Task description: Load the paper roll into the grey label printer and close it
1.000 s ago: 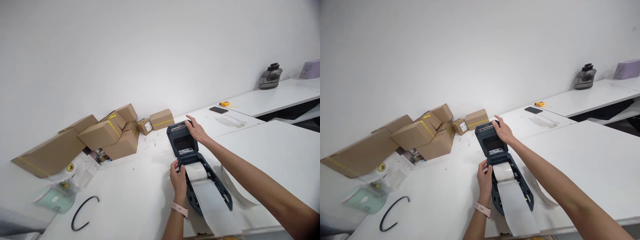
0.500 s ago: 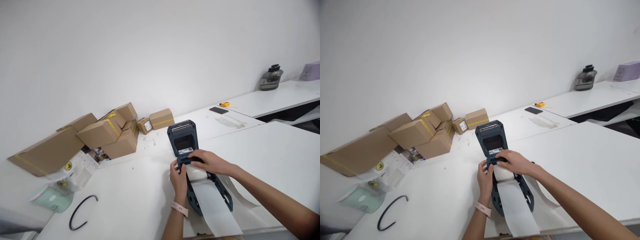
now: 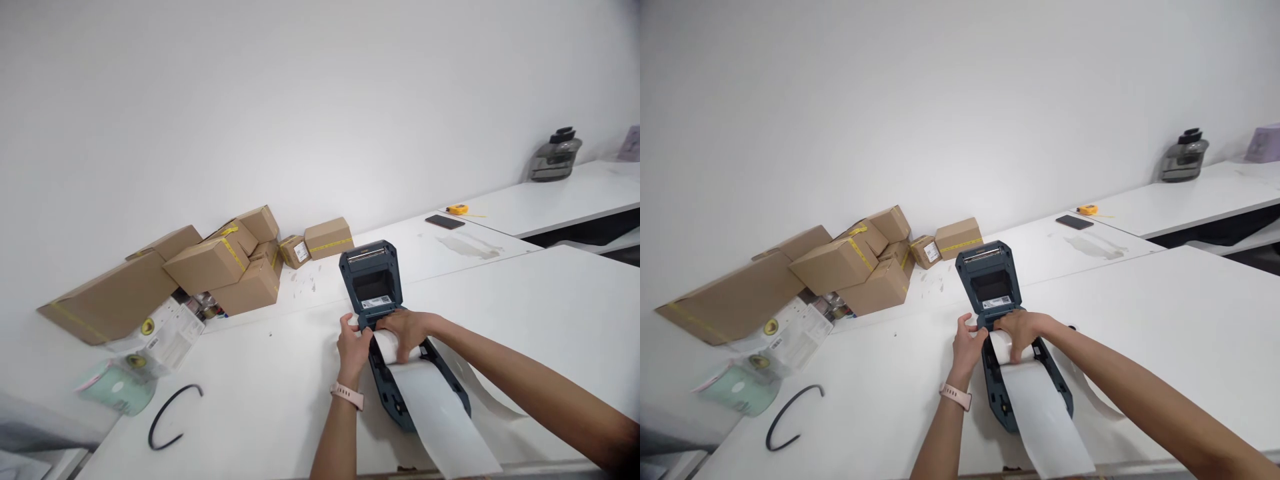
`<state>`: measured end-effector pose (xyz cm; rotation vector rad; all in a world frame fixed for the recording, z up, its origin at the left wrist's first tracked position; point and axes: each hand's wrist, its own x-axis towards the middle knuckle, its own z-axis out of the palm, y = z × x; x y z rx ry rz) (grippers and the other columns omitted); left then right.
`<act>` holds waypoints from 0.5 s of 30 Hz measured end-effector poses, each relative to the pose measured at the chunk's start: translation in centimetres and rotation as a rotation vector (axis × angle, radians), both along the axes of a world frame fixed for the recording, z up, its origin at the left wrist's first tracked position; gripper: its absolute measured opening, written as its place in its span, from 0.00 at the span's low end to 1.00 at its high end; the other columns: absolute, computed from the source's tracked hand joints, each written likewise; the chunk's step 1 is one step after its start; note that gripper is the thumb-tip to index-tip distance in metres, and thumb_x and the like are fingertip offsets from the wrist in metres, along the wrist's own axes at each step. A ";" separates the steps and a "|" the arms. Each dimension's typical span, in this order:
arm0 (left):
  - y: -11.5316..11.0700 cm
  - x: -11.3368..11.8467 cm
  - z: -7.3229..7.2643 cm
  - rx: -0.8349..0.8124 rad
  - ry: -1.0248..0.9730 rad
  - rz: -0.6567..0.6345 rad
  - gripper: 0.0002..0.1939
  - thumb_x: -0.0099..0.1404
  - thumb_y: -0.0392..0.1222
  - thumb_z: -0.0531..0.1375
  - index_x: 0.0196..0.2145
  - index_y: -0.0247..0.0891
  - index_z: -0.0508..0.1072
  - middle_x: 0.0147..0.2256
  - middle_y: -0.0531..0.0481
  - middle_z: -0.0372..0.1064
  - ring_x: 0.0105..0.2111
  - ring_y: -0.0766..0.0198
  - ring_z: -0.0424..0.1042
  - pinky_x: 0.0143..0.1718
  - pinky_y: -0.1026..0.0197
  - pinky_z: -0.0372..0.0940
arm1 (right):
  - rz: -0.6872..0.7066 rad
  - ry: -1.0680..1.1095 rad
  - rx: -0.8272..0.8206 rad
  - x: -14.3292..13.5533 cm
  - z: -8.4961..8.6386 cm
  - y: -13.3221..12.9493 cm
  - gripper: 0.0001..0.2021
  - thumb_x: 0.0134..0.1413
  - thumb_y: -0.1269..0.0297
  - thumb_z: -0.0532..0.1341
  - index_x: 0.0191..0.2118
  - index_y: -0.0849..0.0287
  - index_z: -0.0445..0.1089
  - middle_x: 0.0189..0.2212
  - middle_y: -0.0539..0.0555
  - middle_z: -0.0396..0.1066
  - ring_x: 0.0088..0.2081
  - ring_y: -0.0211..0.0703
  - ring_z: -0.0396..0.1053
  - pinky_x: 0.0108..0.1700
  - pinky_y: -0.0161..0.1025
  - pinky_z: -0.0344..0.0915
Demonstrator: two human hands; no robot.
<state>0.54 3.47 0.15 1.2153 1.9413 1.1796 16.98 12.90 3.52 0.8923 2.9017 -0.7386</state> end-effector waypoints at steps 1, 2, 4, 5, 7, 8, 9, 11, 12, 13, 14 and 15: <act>0.1 -0.2 -0.2 -0.005 -0.013 -0.005 0.28 0.59 0.45 0.62 0.57 0.43 0.65 0.44 0.46 0.77 0.40 0.56 0.76 0.45 0.57 0.65 | 0.018 -0.029 -0.037 0.0 0.4 0.2 0.37 0.20 0.56 0.76 0.47 0.56 0.77 0.41 0.59 0.79 0.45 0.68 0.76 0.46 0.54 0.71; 0.2 -0.3 -0.3 -0.007 -0.026 -0.010 0.29 0.59 0.46 0.62 0.58 0.43 0.65 0.46 0.46 0.77 0.40 0.57 0.76 0.45 0.57 0.65 | 0.037 -0.051 -0.074 0.0 0.9 0.3 0.37 0.20 0.55 0.76 0.47 0.57 0.76 0.40 0.59 0.79 0.43 0.67 0.76 0.43 0.54 0.72; 0.4 -0.5 -0.6 -0.006 -0.050 -0.020 0.31 0.58 0.45 0.63 0.59 0.43 0.64 0.49 0.45 0.76 0.41 0.58 0.76 0.45 0.58 0.65 | 0.068 -0.067 -0.125 0.4 2.3 0.3 0.38 0.21 0.55 0.75 0.48 0.55 0.75 0.41 0.57 0.78 0.42 0.64 0.76 0.41 0.51 0.73; 0.4 -0.6 -0.7 -0.005 -0.059 -0.023 0.32 0.58 0.45 0.63 0.60 0.43 0.64 0.51 0.45 0.76 0.42 0.58 0.76 0.46 0.58 0.66 | 0.082 -0.058 -0.146 0.8 3.2 0.2 0.37 0.22 0.55 0.75 0.49 0.54 0.75 0.42 0.56 0.78 0.42 0.62 0.76 0.41 0.49 0.73; 0.4 -0.6 -0.7 -0.003 -0.070 -0.028 0.32 0.59 0.46 0.63 0.60 0.43 0.63 0.52 0.44 0.75 0.43 0.57 0.76 0.46 0.58 0.66 | 0.117 0.031 -0.212 2.3 5.0 -0.4 0.36 0.26 0.55 0.74 0.50 0.53 0.74 0.43 0.55 0.78 0.43 0.59 0.76 0.42 0.47 0.73; 0.3 -0.5 -0.7 -0.001 -0.071 -0.029 0.32 0.59 0.46 0.62 0.61 0.43 0.63 0.53 0.43 0.75 0.43 0.57 0.77 0.46 0.58 0.66 | 0.137 0.105 -0.261 3.5 5.8 -0.8 0.35 0.29 0.55 0.73 0.51 0.53 0.73 0.45 0.54 0.77 0.44 0.57 0.76 0.43 0.46 0.73; 0.1 -0.4 -0.6 0.002 -0.071 -0.031 0.32 0.60 0.46 0.62 0.61 0.42 0.63 0.53 0.43 0.75 0.43 0.57 0.77 0.46 0.58 0.66 | 0.154 0.189 -0.312 5.0 6.5 -1.2 0.35 0.32 0.53 0.73 0.53 0.53 0.72 0.46 0.54 0.77 0.45 0.56 0.76 0.45 0.45 0.73; -0.2 0.0 -0.3 0.008 -0.063 -0.028 0.31 0.61 0.47 0.61 0.61 0.41 0.63 0.54 0.41 0.74 0.44 0.55 0.77 0.47 0.57 0.65 | 0.155 0.355 -0.366 8.6 7.1 -2.2 0.37 0.38 0.49 0.70 0.57 0.54 0.70 0.51 0.56 0.75 0.50 0.56 0.74 0.52 0.46 0.70; -0.4 0.2 -0.2 0.010 -0.057 -0.026 0.30 0.62 0.47 0.60 0.61 0.41 0.63 0.55 0.40 0.73 0.45 0.55 0.77 0.48 0.56 0.65 | 0.126 0.420 -0.348 10.6 7.0 -2.6 0.38 0.40 0.46 0.69 0.60 0.53 0.69 0.53 0.57 0.74 0.53 0.56 0.73 0.55 0.47 0.68; -0.6 0.6 0.0 0.013 -0.050 -0.023 0.30 0.63 0.47 0.59 0.62 0.41 0.63 0.56 0.40 0.73 0.46 0.54 0.76 0.49 0.55 0.65 | 0.084 0.491 -0.303 12.7 6.6 -3.0 0.39 0.41 0.43 0.68 0.60 0.53 0.70 0.54 0.59 0.74 0.54 0.56 0.72 0.56 0.47 0.67; -0.8 0.9 0.1 0.016 -0.042 -0.019 0.29 0.65 0.48 0.58 0.62 0.40 0.62 0.57 0.39 0.72 0.48 0.53 0.76 0.50 0.55 0.64 | 0.027 0.556 -0.259 14.8 6.0 -3.3 0.39 0.41 0.39 0.67 0.58 0.54 0.72 0.53 0.61 0.74 0.54 0.57 0.73 0.55 0.46 0.67; -1.0 1.2 0.1 0.019 -0.032 -0.013 0.28 0.66 0.47 0.57 0.62 0.40 0.62 0.58 0.38 0.71 0.50 0.51 0.75 0.51 0.53 0.64 | -0.090 0.637 -0.186 16.7 5.2 -3.5 0.39 0.39 0.34 0.66 0.54 0.54 0.76 0.51 0.64 0.76 0.52 0.57 0.75 0.53 0.46 0.68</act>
